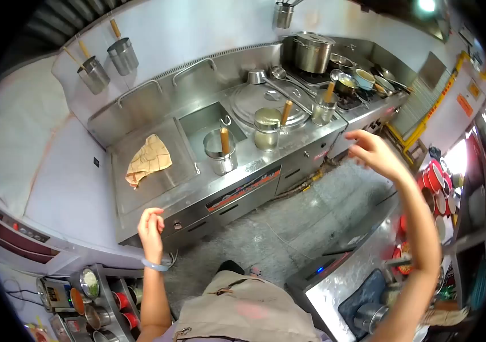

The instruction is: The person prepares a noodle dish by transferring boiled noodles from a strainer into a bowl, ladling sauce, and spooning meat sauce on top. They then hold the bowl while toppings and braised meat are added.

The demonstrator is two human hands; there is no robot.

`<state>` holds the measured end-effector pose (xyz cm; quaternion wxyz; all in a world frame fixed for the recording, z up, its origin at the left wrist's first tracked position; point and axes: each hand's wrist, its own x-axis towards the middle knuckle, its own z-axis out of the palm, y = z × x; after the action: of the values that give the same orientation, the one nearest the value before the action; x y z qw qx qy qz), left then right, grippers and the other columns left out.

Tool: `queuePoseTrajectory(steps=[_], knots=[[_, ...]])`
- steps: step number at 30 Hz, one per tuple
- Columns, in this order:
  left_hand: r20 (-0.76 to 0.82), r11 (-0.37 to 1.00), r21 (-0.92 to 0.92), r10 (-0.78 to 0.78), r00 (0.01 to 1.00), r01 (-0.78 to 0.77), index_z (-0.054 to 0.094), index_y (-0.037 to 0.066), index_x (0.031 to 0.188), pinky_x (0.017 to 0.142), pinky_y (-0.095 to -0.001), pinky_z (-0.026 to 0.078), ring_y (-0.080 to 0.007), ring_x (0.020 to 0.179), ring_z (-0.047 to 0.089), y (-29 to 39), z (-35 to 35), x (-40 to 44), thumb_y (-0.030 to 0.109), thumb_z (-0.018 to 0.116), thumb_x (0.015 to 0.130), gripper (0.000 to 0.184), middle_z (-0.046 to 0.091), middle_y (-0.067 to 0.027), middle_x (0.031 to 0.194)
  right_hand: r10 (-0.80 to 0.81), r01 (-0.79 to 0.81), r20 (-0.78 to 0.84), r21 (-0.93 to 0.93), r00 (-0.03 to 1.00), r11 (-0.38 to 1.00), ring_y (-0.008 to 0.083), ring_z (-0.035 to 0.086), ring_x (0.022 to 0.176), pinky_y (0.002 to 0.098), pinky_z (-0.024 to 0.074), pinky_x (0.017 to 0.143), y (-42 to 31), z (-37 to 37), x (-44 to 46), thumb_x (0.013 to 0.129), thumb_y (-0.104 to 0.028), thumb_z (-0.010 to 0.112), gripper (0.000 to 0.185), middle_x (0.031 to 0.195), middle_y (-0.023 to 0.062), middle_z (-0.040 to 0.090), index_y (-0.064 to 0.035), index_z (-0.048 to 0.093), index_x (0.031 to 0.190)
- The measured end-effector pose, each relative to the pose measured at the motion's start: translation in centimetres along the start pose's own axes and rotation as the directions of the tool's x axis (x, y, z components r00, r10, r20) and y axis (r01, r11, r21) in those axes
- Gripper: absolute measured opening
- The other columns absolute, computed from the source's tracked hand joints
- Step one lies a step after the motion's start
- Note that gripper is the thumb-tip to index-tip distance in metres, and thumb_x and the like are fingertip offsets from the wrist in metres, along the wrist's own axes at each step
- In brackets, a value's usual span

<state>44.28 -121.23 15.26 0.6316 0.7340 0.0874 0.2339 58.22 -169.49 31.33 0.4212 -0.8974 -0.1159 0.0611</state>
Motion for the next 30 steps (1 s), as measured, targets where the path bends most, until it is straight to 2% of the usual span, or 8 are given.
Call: queuePoseTrajectory(steps=[3,10,16,19,21,26,28,30], knots=[[-0.085,1.0,0.017,-0.019,0.996,0.021,0.058,0.001,0.089,0.05,-0.0183,0.031,-0.0043,0.056,0.04,-3.0,-1.2,3.4,0.011,0.041,0.093,0.02,0.045,0.0022,0.06,0.196,-0.19,0.029,0.42,0.98,0.887,0.0097,0.056,0.067,0.0259,0.0457,0.055,6.5,4.6,12.2,0.081,-0.006,0.057,0.047,0.08,0.0032,0.06,-0.0075,0.042,0.126],[-0.127,0.982,0.126,-0.128,0.984,0.144,0.059,0.002,0.095,0.05,-0.0178,0.033,-0.0043,0.055,0.042,-7.7,-5.6,11.1,0.013,0.044,0.093,0.018,0.048,0.0019,0.061,0.274,-0.238,-0.073,0.318,0.959,0.918,0.0175,0.058,0.083,0.0274,0.047,0.058,14.2,13.2,26.8,0.067,-0.031,0.079,0.085,0.115,0.0121,0.049,-0.0101,0.032,0.136],[-0.159,0.966,0.08,-0.229,0.96,0.244,0.062,0.004,0.094,0.046,-0.0194,0.029,-0.0047,0.053,0.042,-11.6,-6.3,18.0,0.015,0.049,0.09,0.017,0.048,0.0023,0.06,0.175,-0.174,0.019,0.265,0.984,0.949,0.0113,0.06,0.066,0.0221,0.0449,0.052,13.7,13.2,29.5,0.073,-0.024,0.075,0.037,0.077,0.0047,0.063,-0.0021,0.057,0.098],[-0.233,0.942,0.076,-0.301,0.925,0.326,0.063,0.005,0.092,0.046,-0.0184,0.035,-0.0055,0.054,0.048,-16.5,-6.3,22.2,0.012,0.052,0.087,0.014,0.055,0.0011,0.066,-0.26,0.26,0.009,-0.09,0.966,0.961,0.0114,0.058,0.071,0.0248,0.0472,0.064,16.9,13.8,30.5,0.074,-0.014,0.071,0.039,0.082,0.0014,0.064,-0.0016,0.057,0.107],[-0.256,0.932,0.167,-0.273,0.927,0.321,0.064,0.003,0.093,0.049,-0.0217,0.039,-0.0079,0.056,0.05,-21.3,-7.2,25.1,0.013,0.053,0.084,0.018,0.058,-0.0009,0.069,0.124,-0.169,0.251,0.167,0.96,0.971,0.0069,0.055,0.067,0.0226,0.0414,0.05,12.1,12.5,29.8,0.078,-0.015,0.069,0.043,0.082,0.0014,0.065,-0.0036,0.052,0.116],[-0.428,0.634,0.705,0.023,0.903,0.318,0.064,-0.002,0.094,0.066,-0.0323,0.049,-0.0226,0.071,0.062,-27.6,-8.1,29.9,0.016,0.062,0.077,0.025,0.065,-0.0096,0.078,0.151,-0.163,0.255,0.028,0.955,0.986,0.009,0.058,0.069,0.0203,0.0438,0.049,12.7,12.7,30.7,0.075,-0.008,0.07,0.033,0.094,0.0053,0.064,-0.0028,0.057,0.105],[-0.332,0.261,0.847,-0.422,0.844,0.464,0.056,0.002,0.109,0.099,-0.0446,0.033,-0.0342,0.108,0.05,-25.8,-7.9,31.6,0.022,0.058,0.075,0.04,0.057,-0.0146,0.111,0.149,-0.178,0.315,0.067,0.937,0.982,0.0093,0.06,0.068,0.0195,0.0438,0.047,12.6,12.9,31.9,0.075,-0.006,0.067,0.028,0.091,0.0062,0.064,-0.0024,0.058,0.101],[-0.293,0.194,0.895,-0.421,0.858,0.401,0.053,0.004,0.114,0.101,-0.0434,0.031,-0.0328,0.113,0.046,-27.4,-8.1,33.0,0.02,0.058,0.075,0.042,0.051,-0.013,0.119,0.18,-0.206,0.301,0.056,0.936,0.977,0.0121,0.06,0.058,0.0204,0.0467,0.046,11.1,13.6,32.4,0.073,0.002,0.06,0.019,0.081,0.0092,0.064,-0.0005,0.06,0.091]])
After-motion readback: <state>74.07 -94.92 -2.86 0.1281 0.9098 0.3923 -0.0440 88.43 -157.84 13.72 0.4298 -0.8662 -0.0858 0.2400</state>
